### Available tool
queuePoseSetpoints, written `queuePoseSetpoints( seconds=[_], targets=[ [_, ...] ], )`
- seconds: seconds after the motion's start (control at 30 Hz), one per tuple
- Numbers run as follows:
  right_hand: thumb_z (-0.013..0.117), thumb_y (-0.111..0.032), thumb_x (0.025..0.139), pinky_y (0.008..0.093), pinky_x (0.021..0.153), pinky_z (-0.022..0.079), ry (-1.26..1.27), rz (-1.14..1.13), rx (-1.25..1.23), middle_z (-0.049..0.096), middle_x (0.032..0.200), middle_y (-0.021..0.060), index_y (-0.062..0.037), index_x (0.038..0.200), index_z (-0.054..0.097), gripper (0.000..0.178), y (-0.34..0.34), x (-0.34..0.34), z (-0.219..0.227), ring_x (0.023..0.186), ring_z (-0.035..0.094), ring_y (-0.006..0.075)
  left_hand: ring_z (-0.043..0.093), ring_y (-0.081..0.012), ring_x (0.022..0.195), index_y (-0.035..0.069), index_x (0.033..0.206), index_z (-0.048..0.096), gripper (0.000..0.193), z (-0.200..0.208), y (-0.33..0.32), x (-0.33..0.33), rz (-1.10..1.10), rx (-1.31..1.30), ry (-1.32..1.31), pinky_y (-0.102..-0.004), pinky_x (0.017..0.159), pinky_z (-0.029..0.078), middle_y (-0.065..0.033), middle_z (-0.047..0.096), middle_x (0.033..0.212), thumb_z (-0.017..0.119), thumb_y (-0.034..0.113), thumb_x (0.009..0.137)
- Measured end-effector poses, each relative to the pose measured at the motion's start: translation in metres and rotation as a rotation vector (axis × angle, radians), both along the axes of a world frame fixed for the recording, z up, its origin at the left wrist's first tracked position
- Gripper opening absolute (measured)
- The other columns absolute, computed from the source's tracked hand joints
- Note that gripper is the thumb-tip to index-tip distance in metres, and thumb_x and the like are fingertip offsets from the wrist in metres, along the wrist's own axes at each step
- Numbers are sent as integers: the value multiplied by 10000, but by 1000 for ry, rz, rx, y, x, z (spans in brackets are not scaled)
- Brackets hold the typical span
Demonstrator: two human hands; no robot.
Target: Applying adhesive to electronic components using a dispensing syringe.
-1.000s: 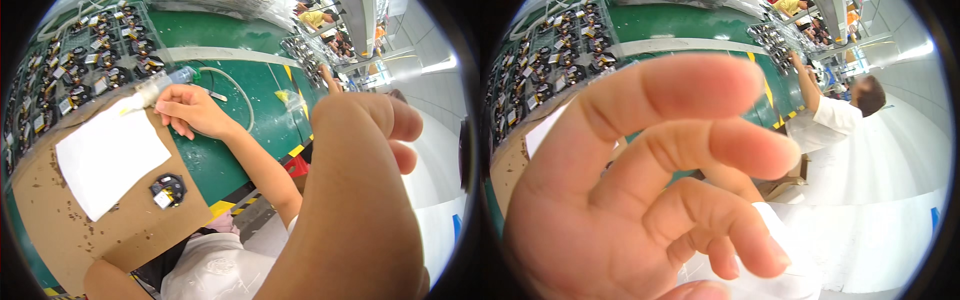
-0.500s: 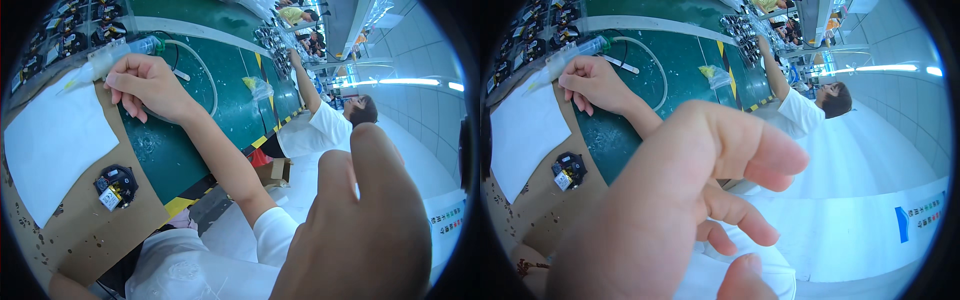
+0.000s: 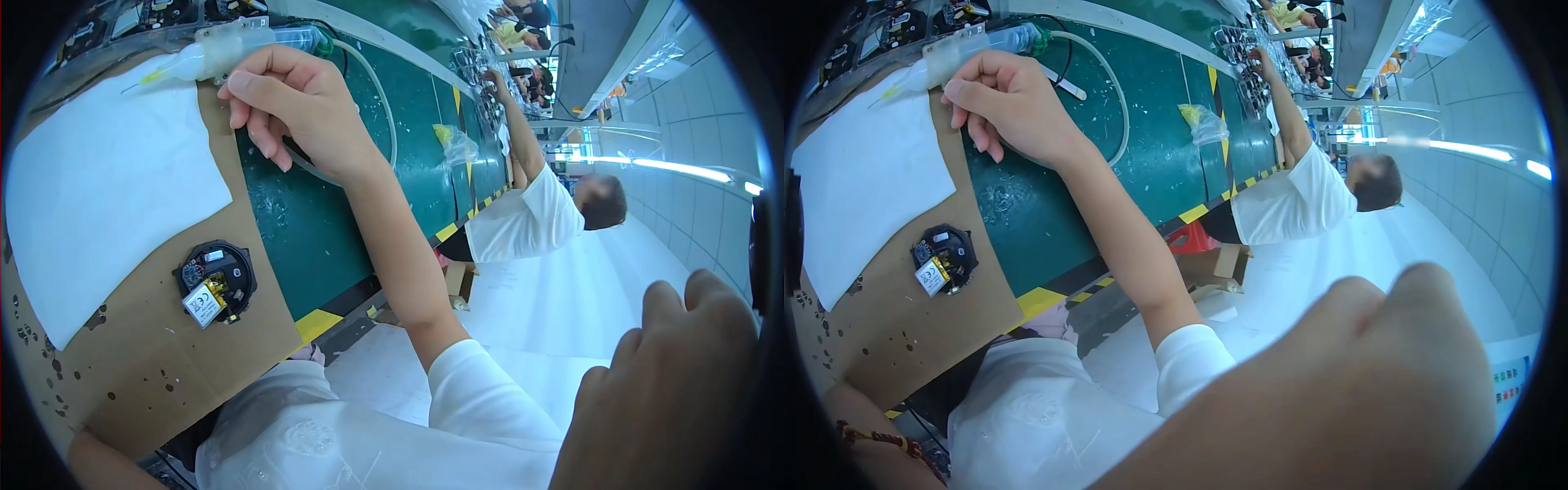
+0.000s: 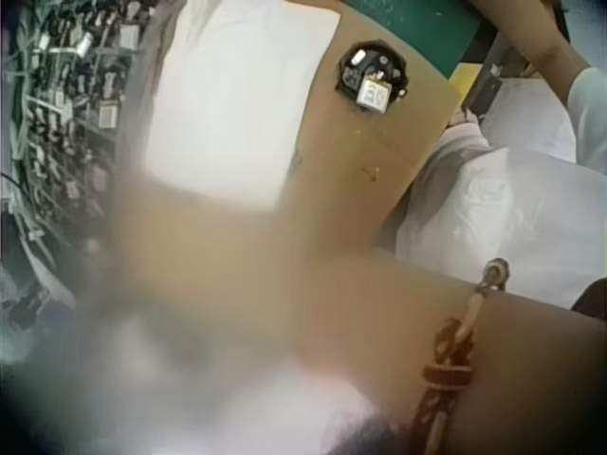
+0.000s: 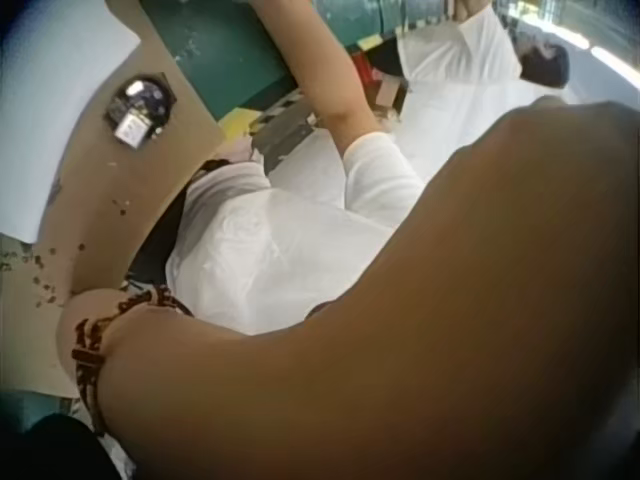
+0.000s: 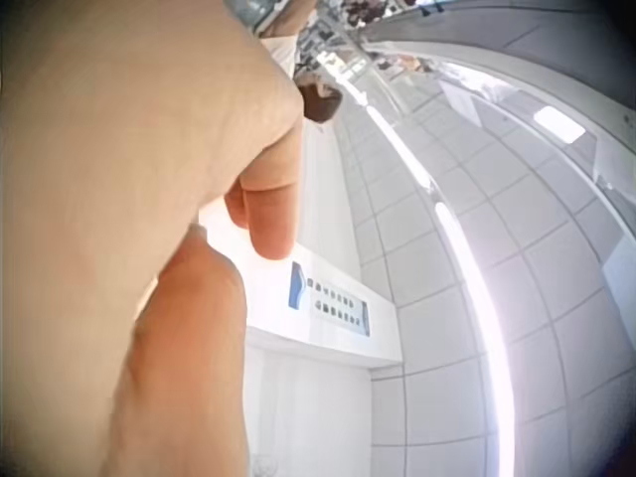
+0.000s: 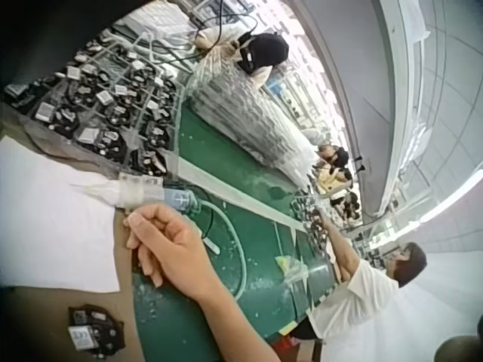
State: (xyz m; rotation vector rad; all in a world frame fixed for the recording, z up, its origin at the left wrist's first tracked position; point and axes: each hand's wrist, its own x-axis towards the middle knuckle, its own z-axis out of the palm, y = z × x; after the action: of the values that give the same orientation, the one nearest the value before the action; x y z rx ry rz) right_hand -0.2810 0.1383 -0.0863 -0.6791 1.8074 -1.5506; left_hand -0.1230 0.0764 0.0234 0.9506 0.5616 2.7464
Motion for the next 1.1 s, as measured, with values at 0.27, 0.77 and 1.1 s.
queuePoseSetpoints(
  seconds=[0.27, 0.77, 1.1],
  targets=[
    [539, -139, 924, 194, 327, 351, 2, -4, 11, 597, 699, 78, 19, 905, 591, 168, 1, 2, 1, 408, 491, 77, 514, -222, 528, -5, 832, 531, 174, -6, -4, -2, 24, 38, 105, -362, 447, 391, -160, 560, 830, 603, 45, 681],
    [530, -130, 925, 201, 317, 322, 27, -18, 23, 588, 704, 82, 21, 902, 597, 166, 3, 0, 2, 386, 449, 78, 513, -222, 508, -15, 730, 555, 120, -5, -14, 3, 13, -61, 258, -364, 426, 386, -179, 567, 755, 611, 64, 660],
    [544, -143, 921, 199, 323, 320, -12, -27, 18, 594, 714, 74, 23, 899, 591, 174, 3, 1, -1, 396, 456, 75, 512, -222, 494, -22, 662, 570, 110, 8, -7, 4, -12, -176, 434, -365, 413, 383, -191, 572, 706, 617, 76, 645]
  ],
)
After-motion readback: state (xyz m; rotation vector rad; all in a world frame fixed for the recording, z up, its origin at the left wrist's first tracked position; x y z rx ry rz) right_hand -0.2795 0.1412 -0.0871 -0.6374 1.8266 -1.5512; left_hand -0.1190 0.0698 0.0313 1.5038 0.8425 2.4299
